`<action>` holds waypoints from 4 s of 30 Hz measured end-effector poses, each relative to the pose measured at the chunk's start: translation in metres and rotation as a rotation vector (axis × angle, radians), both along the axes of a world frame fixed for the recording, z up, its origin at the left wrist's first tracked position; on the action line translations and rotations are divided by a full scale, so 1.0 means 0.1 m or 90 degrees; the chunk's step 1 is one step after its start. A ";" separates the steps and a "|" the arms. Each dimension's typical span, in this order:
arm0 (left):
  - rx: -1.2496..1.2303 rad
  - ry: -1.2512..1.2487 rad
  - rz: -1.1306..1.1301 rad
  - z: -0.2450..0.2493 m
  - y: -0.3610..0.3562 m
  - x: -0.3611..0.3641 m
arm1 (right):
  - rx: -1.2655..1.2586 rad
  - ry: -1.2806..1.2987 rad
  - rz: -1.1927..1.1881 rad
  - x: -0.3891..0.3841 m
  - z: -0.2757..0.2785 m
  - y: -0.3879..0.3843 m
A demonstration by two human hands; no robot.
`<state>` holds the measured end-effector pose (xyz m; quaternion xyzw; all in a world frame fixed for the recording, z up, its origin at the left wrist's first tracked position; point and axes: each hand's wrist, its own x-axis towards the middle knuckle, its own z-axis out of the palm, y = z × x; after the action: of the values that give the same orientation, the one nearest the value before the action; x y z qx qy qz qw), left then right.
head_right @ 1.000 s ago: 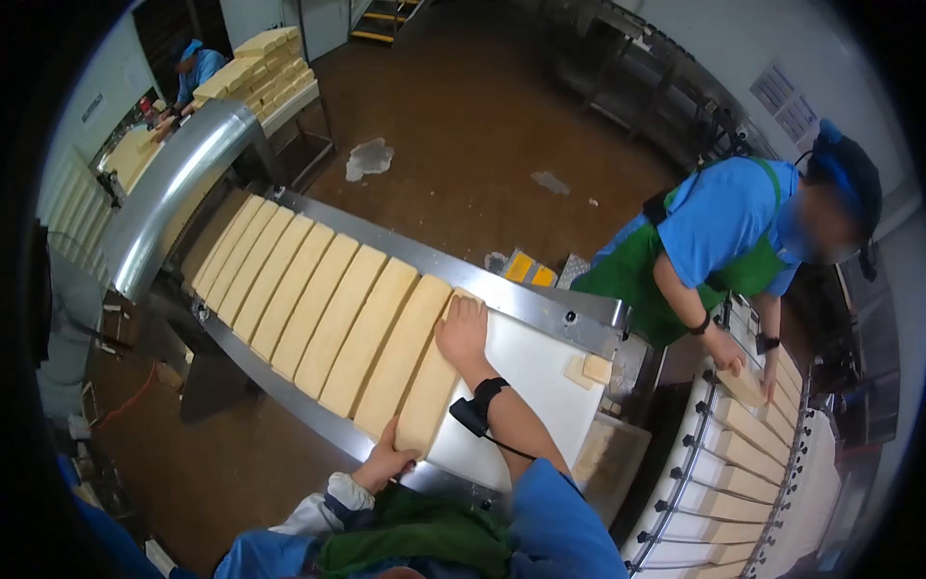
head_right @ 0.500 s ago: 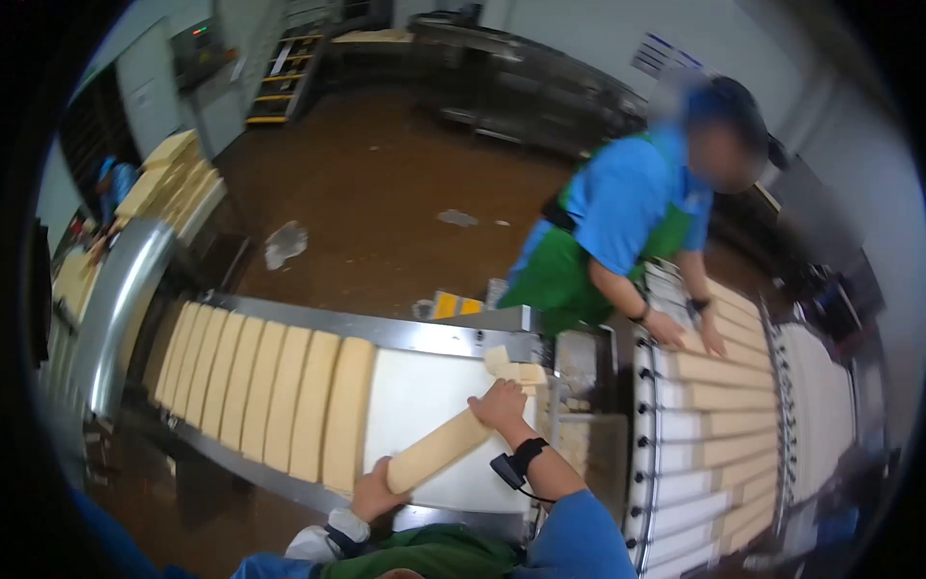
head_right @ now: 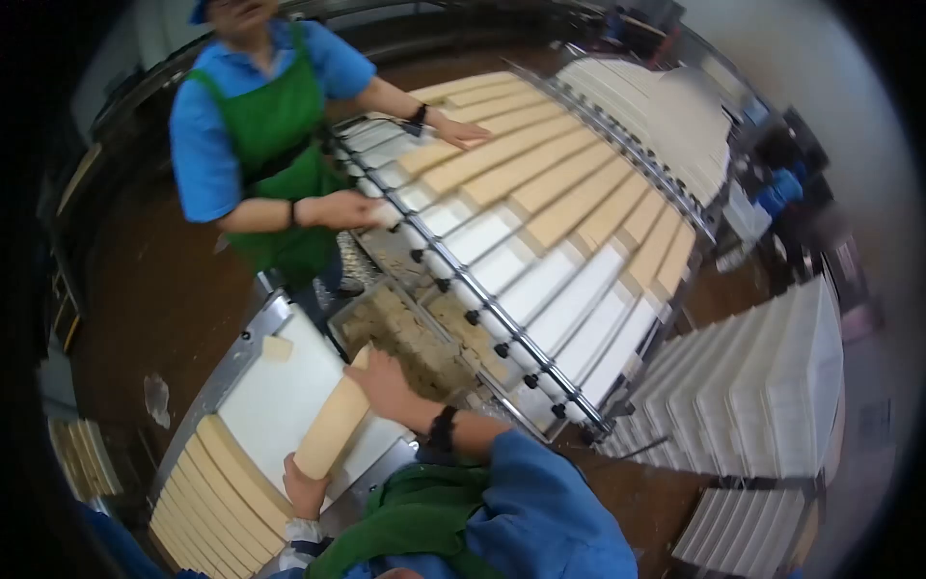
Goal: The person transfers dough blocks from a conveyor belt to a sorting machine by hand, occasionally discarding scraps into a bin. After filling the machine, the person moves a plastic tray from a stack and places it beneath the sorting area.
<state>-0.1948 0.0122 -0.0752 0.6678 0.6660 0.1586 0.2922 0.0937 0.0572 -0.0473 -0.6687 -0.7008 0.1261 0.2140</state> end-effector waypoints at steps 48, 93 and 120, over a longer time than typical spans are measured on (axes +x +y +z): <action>-0.144 -0.848 0.038 1.25 0.01 3.35 | 0.054 -0.192 -0.363 3.50 0.32 -1.03; -0.179 -0.208 0.174 -0.13 -0.53 -0.57 | -0.157 -0.259 -0.002 -1.45 -0.29 1.44; 0.023 -0.124 -0.264 1.08 0.11 3.44 | -0.175 0.018 -0.138 3.92 0.90 -0.55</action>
<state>0.1488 0.0234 0.0330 0.7771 0.4798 0.1706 0.3699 0.4862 0.0017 0.0428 -0.7617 -0.5974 0.2062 0.1427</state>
